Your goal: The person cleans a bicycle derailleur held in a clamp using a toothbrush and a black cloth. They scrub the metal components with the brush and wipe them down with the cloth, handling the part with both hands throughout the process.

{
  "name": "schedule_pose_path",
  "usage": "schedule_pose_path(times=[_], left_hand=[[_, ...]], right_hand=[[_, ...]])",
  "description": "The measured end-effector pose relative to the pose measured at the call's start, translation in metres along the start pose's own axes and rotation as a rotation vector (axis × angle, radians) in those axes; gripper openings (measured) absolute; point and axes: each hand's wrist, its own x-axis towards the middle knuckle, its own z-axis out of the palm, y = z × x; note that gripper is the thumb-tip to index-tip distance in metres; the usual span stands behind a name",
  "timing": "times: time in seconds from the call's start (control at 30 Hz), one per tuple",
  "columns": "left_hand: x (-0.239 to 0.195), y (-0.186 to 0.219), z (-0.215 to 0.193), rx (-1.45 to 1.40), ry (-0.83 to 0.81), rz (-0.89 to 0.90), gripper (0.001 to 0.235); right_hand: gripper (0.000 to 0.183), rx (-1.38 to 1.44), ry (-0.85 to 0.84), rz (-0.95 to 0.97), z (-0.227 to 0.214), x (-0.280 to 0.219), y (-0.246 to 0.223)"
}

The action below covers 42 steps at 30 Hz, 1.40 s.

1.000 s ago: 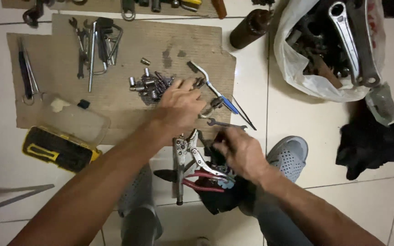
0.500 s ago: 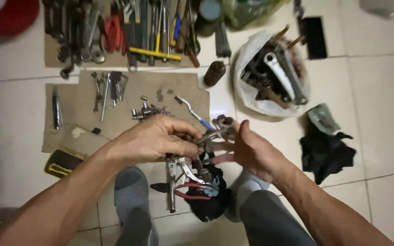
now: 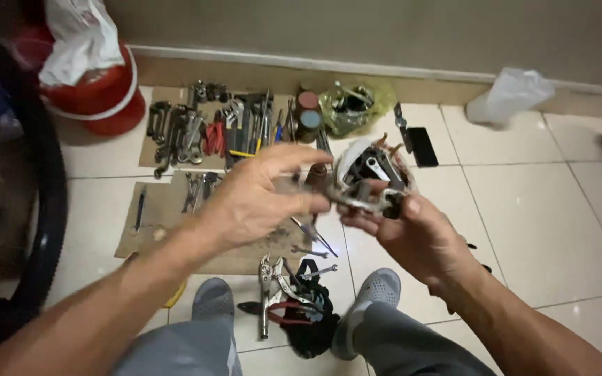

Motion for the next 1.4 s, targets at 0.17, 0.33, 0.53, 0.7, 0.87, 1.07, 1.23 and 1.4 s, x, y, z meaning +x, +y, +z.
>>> schedule_pose_path(times=[0.17, 0.33, 0.53, 0.7, 0.87, 1.07, 1.23, 1.4], left_hand=[[-0.02, 0.025, 0.016, 0.043, 0.211, -0.264, 0.038], [-0.03, 0.012, 0.017, 0.148, 0.364, -0.429, 0.031], [-0.037, 0.021, 0.016, -0.28, 0.57, -0.586, 0.036], [-0.041, 0.0, 0.006, -0.826, 0.432, -0.522, 0.043], [-0.04, -0.021, 0.0, -0.757, 0.359, -0.506, 0.04], [-0.04, -0.031, -0.003, -0.732, 0.301, -0.512, 0.041], [-0.038, -0.031, -0.006, -0.721, 0.297, -0.523, 0.039], [-0.035, -0.039, -0.007, -0.741, 0.278, -0.499, 0.042]], right_hand=[[0.071, -0.162, 0.185, -0.133, 0.027, -0.007, -0.008], [0.084, -0.31, 0.082, -0.261, 0.035, 0.006, 0.01], [0.091, -0.476, 0.018, -0.428, 0.05, 0.012, 0.039], [0.1, -0.801, 0.134, -0.462, 0.053, 0.002, 0.057], [0.098, -1.026, 0.35, -0.536, 0.062, -0.009, 0.072], [0.077, -1.079, 0.391, -0.627, 0.054, -0.014, 0.091], [0.092, -1.069, 0.351, -0.553, 0.062, -0.01, 0.086], [0.078, -1.176, 0.374, -0.6, 0.058, -0.012, 0.091]])
